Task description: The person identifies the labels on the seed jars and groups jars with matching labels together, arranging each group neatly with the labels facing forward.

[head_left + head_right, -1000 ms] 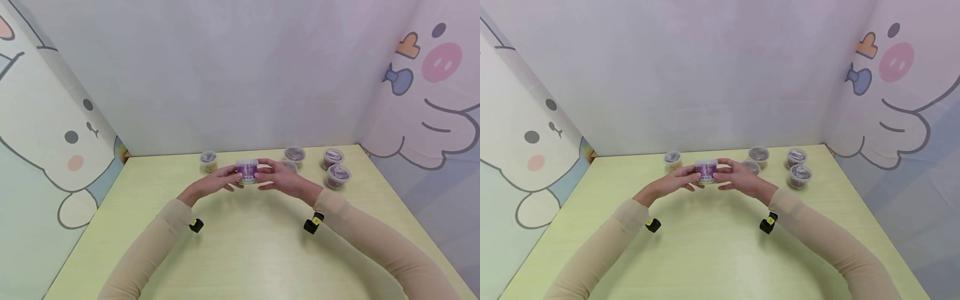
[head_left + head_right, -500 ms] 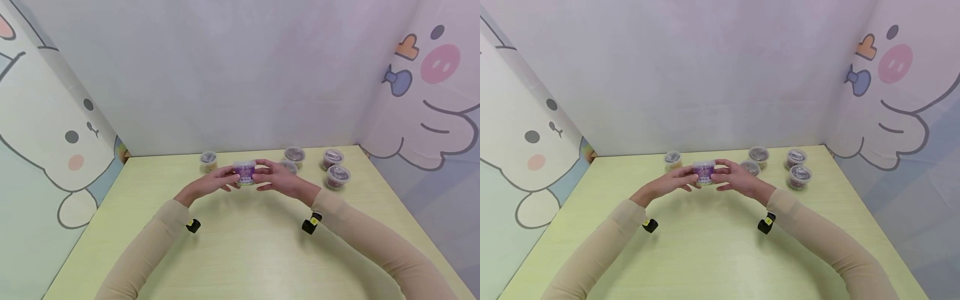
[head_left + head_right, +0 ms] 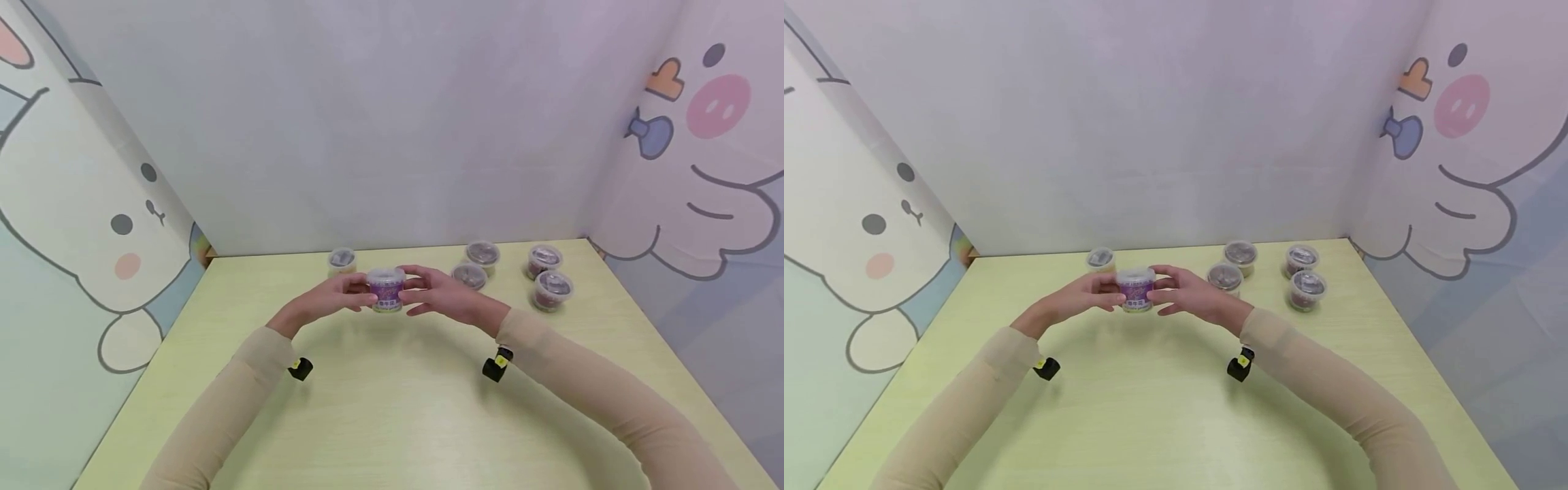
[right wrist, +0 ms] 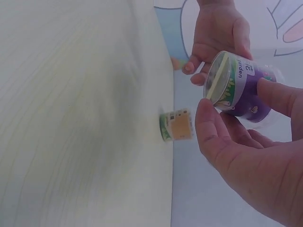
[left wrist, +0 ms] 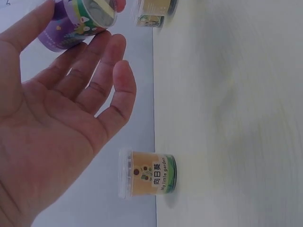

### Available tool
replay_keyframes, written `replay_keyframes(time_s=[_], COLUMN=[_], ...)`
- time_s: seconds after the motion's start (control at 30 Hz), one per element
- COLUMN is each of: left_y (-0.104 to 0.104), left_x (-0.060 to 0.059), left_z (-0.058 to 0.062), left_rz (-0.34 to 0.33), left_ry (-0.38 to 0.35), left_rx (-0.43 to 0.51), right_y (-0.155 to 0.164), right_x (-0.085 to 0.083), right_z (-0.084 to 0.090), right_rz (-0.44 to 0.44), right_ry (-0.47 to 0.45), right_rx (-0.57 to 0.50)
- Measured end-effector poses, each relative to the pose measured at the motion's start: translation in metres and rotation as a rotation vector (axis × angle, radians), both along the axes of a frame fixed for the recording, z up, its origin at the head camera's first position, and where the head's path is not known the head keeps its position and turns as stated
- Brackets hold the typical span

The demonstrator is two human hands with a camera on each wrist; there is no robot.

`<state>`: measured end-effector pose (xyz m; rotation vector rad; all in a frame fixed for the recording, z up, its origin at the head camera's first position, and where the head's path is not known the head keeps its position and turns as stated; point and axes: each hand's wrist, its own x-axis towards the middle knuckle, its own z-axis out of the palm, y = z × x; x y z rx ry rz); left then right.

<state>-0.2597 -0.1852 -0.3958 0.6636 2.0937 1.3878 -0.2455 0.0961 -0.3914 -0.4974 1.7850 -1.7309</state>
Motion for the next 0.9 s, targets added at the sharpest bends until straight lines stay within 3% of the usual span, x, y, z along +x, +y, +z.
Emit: replay_keyframes(time_s=[0.6, 0.9], left_y=[-0.054, -0.079], left_x=[0.011, 0.015], left_z=[-0.013, -0.036], left_rz=[0.022, 0.016], left_ry=[-0.036, -0.022], left_rx=[-0.078, -0.116], right_y=[-0.061, -0.091], right_x=[0.004, 0.013], right_z=[-0.022, -0.041], right_rz=[0.062, 0.07], right_ry=[0.046, 0.06], right_rx=[0.072, 0.161])
